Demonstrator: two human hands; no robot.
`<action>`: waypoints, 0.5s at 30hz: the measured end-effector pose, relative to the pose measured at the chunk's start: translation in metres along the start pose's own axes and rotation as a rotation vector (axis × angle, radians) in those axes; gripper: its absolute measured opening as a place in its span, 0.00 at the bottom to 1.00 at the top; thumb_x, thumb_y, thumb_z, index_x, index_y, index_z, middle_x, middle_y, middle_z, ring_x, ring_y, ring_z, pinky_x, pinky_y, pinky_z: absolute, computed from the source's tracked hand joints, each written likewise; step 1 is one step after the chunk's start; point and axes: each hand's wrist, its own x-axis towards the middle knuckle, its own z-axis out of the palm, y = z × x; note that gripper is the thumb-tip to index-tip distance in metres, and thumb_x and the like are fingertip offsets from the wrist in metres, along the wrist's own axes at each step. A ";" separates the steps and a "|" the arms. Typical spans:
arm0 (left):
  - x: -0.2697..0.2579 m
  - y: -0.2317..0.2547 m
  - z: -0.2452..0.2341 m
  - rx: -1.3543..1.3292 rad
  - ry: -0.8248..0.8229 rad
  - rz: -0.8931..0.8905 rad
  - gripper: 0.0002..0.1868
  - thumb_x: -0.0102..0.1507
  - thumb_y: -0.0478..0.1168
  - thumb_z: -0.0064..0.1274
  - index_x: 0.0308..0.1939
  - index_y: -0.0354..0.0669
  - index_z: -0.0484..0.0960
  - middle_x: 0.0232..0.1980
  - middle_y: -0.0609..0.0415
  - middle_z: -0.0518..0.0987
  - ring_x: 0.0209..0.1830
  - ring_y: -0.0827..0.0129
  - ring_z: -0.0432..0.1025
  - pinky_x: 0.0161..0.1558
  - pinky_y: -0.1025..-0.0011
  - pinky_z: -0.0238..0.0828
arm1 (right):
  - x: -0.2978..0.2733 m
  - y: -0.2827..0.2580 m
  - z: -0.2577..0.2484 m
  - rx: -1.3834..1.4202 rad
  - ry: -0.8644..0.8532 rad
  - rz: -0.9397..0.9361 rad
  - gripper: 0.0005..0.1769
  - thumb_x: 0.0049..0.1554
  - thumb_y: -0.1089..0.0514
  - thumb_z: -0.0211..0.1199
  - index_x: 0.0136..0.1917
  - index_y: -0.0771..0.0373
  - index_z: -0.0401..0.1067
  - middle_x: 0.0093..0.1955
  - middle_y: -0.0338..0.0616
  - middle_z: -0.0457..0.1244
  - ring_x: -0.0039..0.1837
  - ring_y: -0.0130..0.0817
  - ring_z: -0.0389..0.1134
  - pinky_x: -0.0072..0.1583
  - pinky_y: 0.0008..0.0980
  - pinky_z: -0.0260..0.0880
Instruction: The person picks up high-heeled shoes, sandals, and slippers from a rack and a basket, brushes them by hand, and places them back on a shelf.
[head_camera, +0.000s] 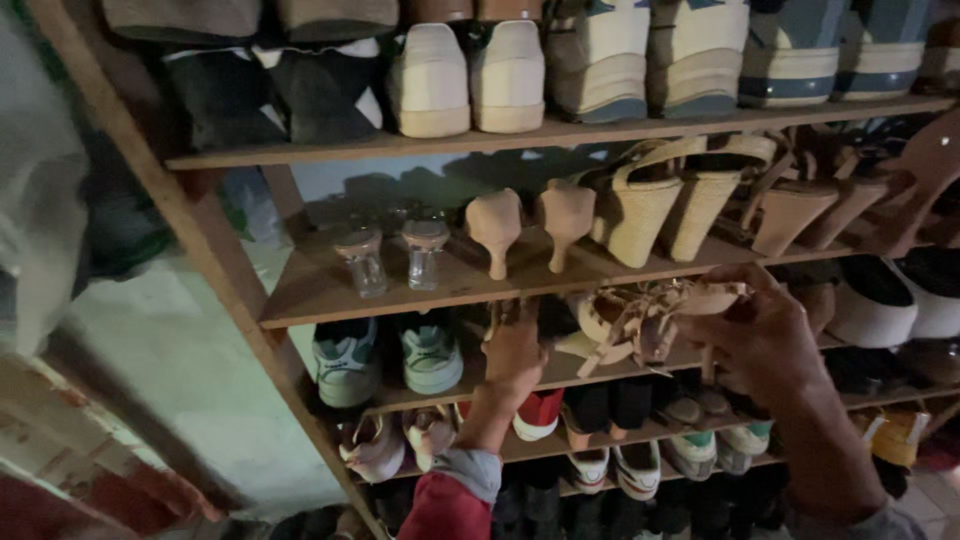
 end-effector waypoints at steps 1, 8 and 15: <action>-0.002 -0.005 -0.003 -0.061 0.028 0.027 0.45 0.56 0.38 0.56 0.77 0.49 0.57 0.73 0.37 0.67 0.70 0.37 0.61 0.63 0.43 0.63 | 0.000 -0.002 0.000 0.004 -0.006 -0.006 0.28 0.50 0.63 0.72 0.63 0.63 0.68 0.36 0.52 0.68 0.34 0.36 0.68 0.32 0.33 0.67; 0.003 -0.047 0.017 0.071 0.085 0.189 0.36 0.60 0.36 0.53 0.74 0.37 0.65 0.69 0.35 0.71 0.73 0.42 0.62 0.75 0.53 0.57 | 0.010 0.001 0.002 0.180 -0.173 -0.046 0.26 0.52 0.67 0.70 0.63 0.60 0.70 0.35 0.49 0.65 0.33 0.33 0.63 0.32 0.35 0.61; -0.014 -0.041 -0.013 0.005 0.163 0.136 0.29 0.55 0.40 0.58 0.61 0.35 0.73 0.60 0.33 0.76 0.63 0.40 0.69 0.62 0.51 0.65 | 0.020 0.004 0.022 0.297 -0.310 -0.158 0.24 0.53 0.68 0.72 0.62 0.66 0.70 0.34 0.53 0.69 0.30 0.37 0.68 0.29 0.37 0.65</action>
